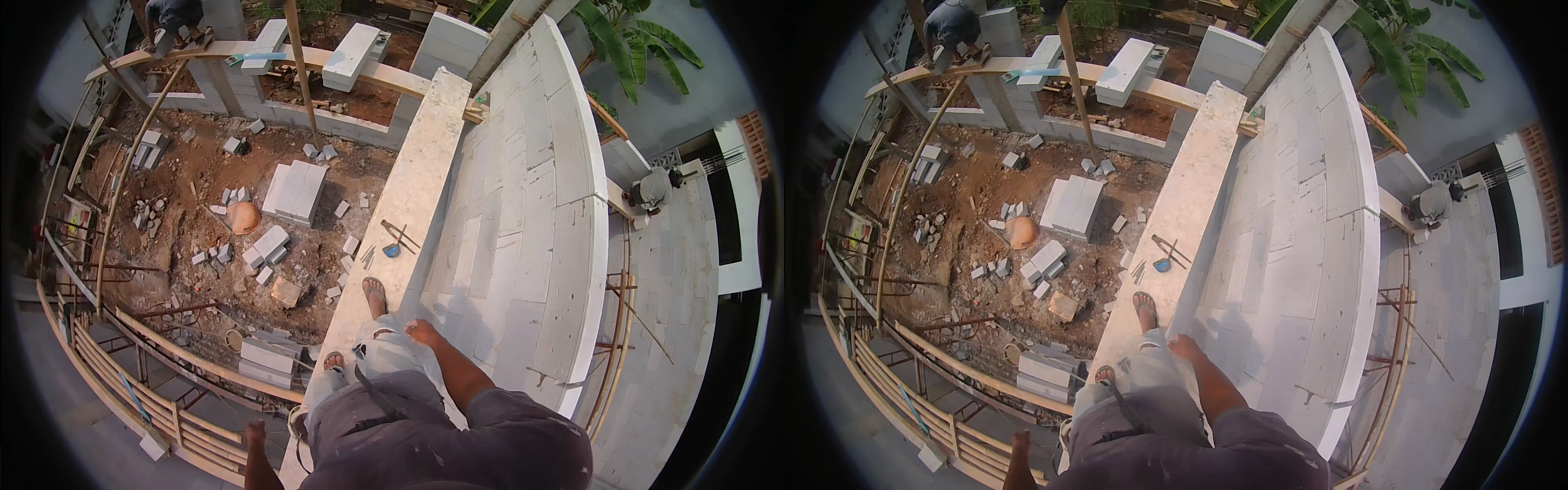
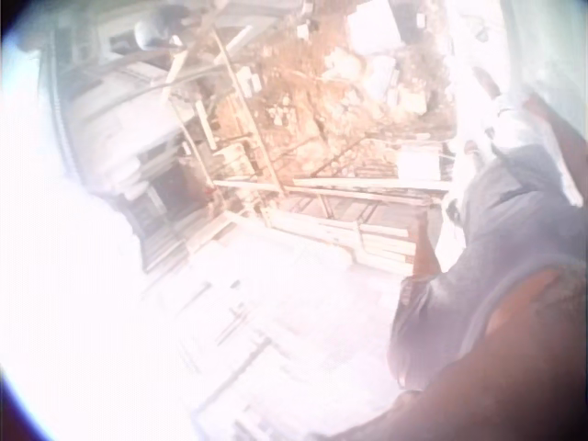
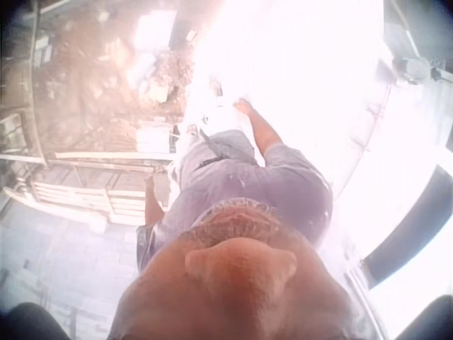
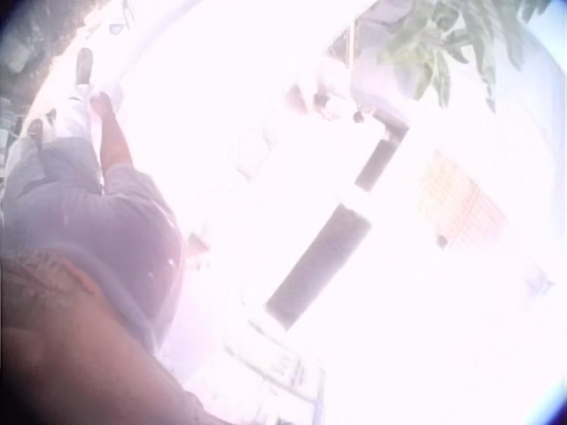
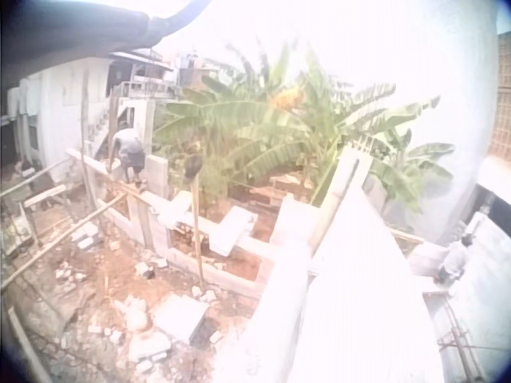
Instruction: The person measures and cuts white foam tiles using a tape measure and hand saw, then applies cement with a trowel and places the tiles onto a curved wall. The person repeats this process for multiple tiles, adjusting their position on the scaffolding as needed.
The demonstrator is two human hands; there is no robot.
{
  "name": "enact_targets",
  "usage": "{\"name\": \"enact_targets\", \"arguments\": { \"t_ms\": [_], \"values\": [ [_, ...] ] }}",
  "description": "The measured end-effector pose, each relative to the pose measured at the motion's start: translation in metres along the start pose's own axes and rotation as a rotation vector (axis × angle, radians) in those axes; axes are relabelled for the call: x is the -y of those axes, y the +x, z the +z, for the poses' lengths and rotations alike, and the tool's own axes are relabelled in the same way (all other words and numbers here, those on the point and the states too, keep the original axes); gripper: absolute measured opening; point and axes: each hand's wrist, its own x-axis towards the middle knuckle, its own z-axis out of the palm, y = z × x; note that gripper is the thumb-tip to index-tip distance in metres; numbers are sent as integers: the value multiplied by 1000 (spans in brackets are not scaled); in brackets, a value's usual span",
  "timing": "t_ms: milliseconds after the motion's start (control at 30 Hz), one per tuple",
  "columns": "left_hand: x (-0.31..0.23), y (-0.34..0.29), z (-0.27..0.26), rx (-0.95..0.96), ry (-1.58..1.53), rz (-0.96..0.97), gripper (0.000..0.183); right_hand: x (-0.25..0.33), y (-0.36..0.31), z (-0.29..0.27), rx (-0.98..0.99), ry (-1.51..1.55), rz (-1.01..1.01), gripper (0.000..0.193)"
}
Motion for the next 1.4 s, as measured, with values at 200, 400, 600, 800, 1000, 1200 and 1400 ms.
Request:
{"name": "enact_targets", "arguments": {
  "t_ms": [200,400,600,800,1000,1200,1400],
  "values": [
    [-185,-15,-111,-79,-1769,-534,42,81,117,-67,-80,-255,39,52],
    [-321,108,-152,-148,-1367,-182,61,32,263,-60,7,-198,96,60],
    [-345,169,-170,-172,-1006,-174,79,-32,416,-36,-88,-479,107,82],
    [-319,183,-166,-78,-1015,-233,86,-35,539,-3,-395,-845,-114,85],
    [-317,188,-177,-21,-953,-204,83,-22,510,44,-436,-643,-42,67],
    [-335,169,-161,-138,-1068,-197,77,28,329,110,33,-669,-231,74],
    [-321,136,-171,-436,-1494,-343,68,165,128,109,726,-528,-333,65]
  ]
}}
